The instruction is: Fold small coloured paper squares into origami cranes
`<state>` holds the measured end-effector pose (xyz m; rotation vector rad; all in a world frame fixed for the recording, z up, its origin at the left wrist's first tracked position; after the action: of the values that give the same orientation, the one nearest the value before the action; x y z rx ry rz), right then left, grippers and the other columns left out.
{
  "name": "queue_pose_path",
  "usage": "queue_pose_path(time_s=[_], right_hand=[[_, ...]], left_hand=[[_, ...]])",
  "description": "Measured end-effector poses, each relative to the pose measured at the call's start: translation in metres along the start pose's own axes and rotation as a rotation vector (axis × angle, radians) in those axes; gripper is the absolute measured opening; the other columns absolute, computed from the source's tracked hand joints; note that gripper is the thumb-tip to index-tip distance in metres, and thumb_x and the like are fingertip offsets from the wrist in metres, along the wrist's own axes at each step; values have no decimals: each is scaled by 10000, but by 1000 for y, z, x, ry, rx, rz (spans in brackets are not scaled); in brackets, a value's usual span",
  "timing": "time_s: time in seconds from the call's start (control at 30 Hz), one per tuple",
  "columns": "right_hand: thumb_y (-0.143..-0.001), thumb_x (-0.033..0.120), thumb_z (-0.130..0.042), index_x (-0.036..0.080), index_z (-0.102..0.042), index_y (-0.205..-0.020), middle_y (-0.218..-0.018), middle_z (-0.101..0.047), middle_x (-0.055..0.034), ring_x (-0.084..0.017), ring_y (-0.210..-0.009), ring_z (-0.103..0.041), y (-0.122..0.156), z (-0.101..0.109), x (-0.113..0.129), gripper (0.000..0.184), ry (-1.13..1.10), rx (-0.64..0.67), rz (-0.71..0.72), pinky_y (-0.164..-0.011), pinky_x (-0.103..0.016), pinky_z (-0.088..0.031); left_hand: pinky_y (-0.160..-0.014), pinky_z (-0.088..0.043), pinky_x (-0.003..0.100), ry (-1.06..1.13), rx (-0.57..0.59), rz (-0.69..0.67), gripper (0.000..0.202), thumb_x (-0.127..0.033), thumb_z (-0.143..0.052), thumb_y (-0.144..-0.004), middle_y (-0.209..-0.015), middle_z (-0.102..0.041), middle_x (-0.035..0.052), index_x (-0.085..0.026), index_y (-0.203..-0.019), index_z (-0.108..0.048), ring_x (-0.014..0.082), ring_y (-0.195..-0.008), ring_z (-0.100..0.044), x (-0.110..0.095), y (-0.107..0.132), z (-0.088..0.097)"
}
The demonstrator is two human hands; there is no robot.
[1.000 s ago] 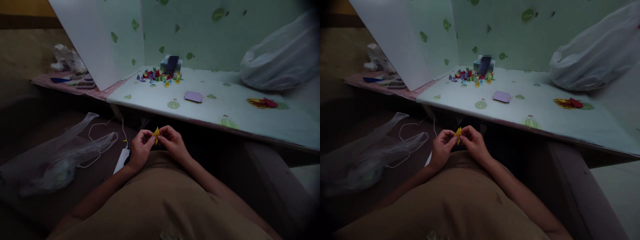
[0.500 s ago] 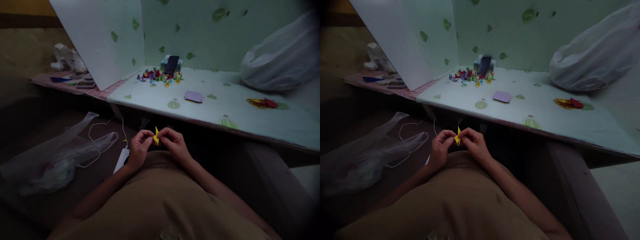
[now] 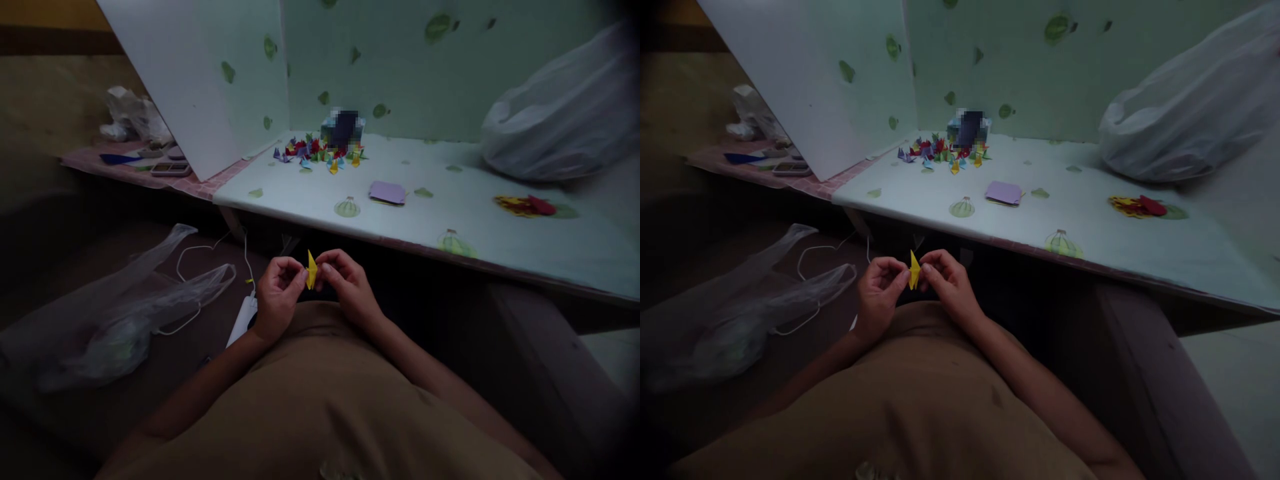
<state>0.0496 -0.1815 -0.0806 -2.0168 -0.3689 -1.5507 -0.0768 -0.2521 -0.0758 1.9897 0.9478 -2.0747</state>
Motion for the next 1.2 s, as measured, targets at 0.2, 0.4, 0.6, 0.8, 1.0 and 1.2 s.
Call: queue_pose_path(time_s=[0.2, 0.4, 0.6, 0.8, 1.0, 1.2], right_hand=[[-820, 418, -730, 186, -604, -759, -679, -608, 10, -116, -585, -549, 1, 0, -2, 271, 72, 6, -22, -574, -256, -453], [-929, 392, -594, 185, -647, -827, -649, -604, 8, -122, -588, -547, 1, -3, 8, 236, 154, 43, 56, -602, -267, -444], [-912, 401, -609, 186, -633, -836, -672, -593, 7, -123, -585, -541, 2, -3, 6, 229, 187, 41, 49, -575, -260, -436], [-878, 347, -648, 184, -616, -821, -706, -602, 3, -122, -611, -532, 2, -3, 4, 175, 239, 33, 68, -566, -248, -425], [-866, 277, -648, 188, -598, -779, -704, -596, 3, -130, -643, -532, 3, -3, 16, 133, 369, 7, 152, -596, -257, -418], [-880, 319, -624, 189, -599, -787, -684, -583, 3, -126, -610, -511, 2, 0, 6, 162, 286, 10, 66, -564, -253, -413]], left_hand=[[-672, -509, 223, -51, 40, -54, 168, -264, -713, -817, -841, -640, 6, -187, -910, -597, 109, -739, -614, -2, 0, -3], [-685, -509, 239, 18, 66, 9, 126, -252, -720, -801, -820, -651, 7, -184, -858, -631, 120, -742, -609, 5, -2, -5], [-720, -527, 267, 16, 87, 56, 122, -256, -728, -792, -830, -684, 11, -186, -866, -661, 136, -763, -635, 9, -3, -6], [-692, -523, 255, -29, 110, 73, 145, -314, -684, -840, -805, -691, 15, -177, -882, -662, 131, -730, -635, 8, -2, -7], [-717, -538, 255, -7, 133, 107, 224, -319, -757, -783, -854, -703, 18, -179, -913, -642, 136, -771, -663, 11, 0, -10], [-731, -529, 270, -90, 149, 51, 149, -320, -661, -866, -878, -698, 39, -179, -914, -659, 148, -787, -654, 7, -1, -8]])
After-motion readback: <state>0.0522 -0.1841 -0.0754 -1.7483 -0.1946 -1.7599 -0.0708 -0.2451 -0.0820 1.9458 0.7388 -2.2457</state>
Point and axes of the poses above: each hand's wrist, its own y-axis away from the middle knuckle, its own z-axis out of the back of the hand, x = y × z, the point moved 9 cm from there along -y, towards the middle knuckle
